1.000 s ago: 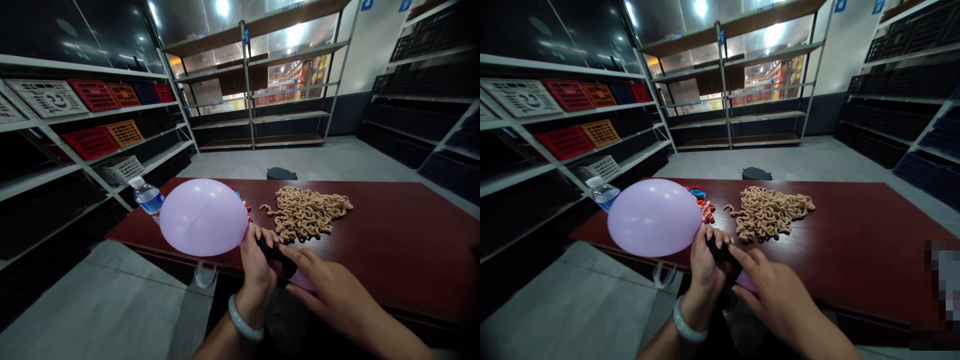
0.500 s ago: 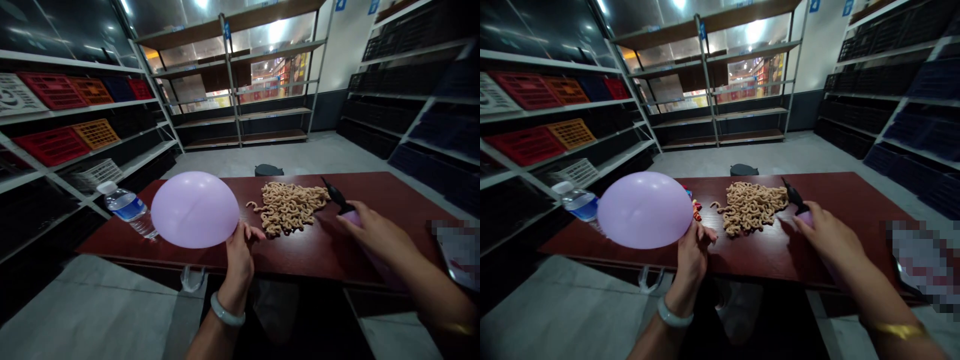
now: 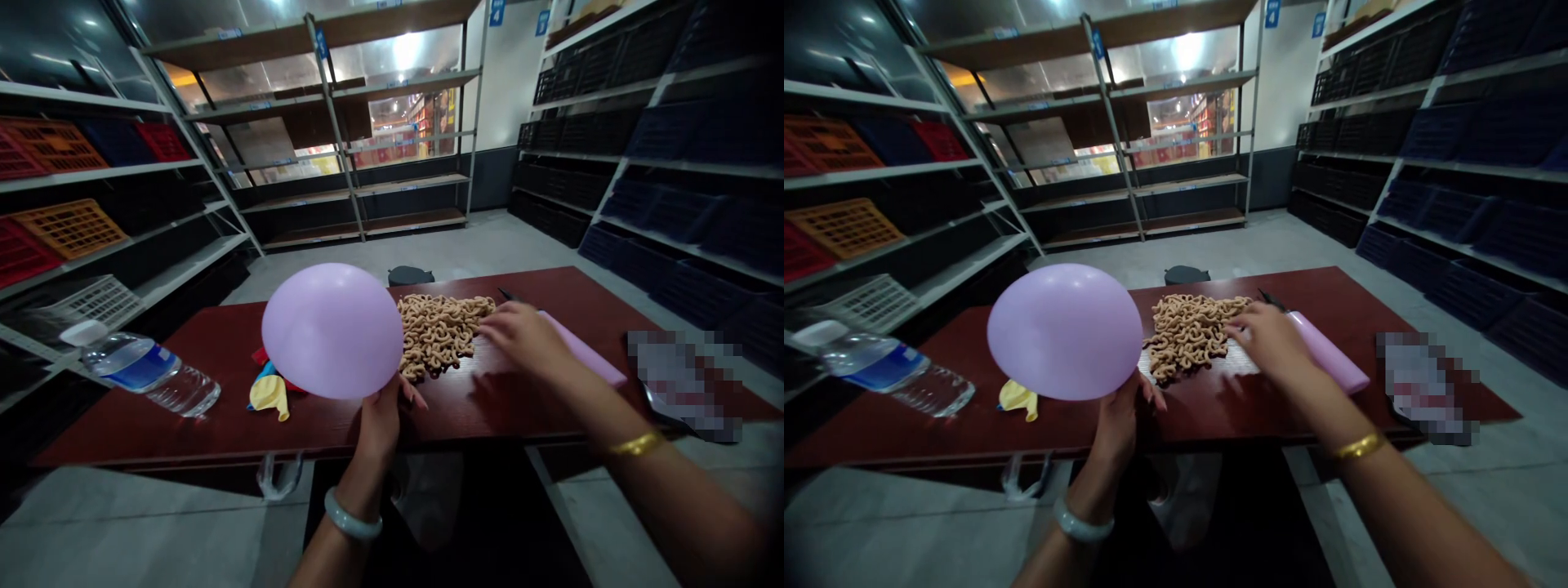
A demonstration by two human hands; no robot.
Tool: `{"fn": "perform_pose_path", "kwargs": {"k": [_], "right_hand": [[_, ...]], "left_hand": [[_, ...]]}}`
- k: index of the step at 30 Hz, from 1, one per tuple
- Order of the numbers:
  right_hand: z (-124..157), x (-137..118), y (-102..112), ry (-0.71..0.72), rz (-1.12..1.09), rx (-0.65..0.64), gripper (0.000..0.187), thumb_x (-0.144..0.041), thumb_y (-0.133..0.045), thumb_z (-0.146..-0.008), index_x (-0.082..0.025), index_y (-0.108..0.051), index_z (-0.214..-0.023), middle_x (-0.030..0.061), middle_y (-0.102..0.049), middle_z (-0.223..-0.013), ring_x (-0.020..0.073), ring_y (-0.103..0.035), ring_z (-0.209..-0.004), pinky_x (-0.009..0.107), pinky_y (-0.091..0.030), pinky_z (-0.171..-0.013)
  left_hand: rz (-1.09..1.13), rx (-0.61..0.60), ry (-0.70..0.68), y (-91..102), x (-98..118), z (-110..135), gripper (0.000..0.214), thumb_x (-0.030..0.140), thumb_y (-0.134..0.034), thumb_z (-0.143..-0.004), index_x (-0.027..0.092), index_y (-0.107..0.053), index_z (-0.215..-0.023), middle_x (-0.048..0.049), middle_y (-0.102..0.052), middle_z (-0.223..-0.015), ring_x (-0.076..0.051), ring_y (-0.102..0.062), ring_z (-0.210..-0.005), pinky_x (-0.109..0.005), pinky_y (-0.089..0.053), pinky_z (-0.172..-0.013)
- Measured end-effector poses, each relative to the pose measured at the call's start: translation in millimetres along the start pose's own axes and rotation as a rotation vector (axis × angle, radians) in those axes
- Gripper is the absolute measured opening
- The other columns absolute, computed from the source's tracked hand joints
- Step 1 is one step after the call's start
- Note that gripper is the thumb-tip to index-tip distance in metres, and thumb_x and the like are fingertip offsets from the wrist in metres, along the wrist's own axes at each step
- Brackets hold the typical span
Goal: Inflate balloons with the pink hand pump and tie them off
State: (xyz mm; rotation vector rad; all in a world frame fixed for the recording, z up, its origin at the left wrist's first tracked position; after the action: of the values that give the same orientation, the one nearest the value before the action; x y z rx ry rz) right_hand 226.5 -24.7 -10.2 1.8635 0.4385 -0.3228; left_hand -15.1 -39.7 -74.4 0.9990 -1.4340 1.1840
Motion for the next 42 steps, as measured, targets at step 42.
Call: {"fn": "perform_pose_path", "kwargs": {"k": [42], "right_hand": [[47,-117,-105,-0.333,-1.253,0.054,0.016,-0.035,-0.073,-0.07,-0.02,-0.067,-0.067,0.0035,-0.062,-0.095,0.0113,-0.052,-0.058,0.027,-0.046,-0.048]], "left_hand": [[0.08,0.124,0.159,27.6,-20,12,0.039,0.049,-0.075,-0.069,0.011,-0.07,-0.065,-0.0045,-0.062,-0.054,-0.009,-0.045,-0.041,-0.022,-0.031,-0.039]]}}
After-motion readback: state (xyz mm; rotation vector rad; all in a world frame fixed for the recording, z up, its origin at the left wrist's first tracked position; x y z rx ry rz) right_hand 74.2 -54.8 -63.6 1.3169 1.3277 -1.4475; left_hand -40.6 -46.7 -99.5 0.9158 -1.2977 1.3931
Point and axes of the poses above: each hand's wrist, its own z-axis away from the middle knuckle, its own y-axis out of the back of the hand, x = y × z, the point moved 8 cm from there along -z, towards the middle knuckle
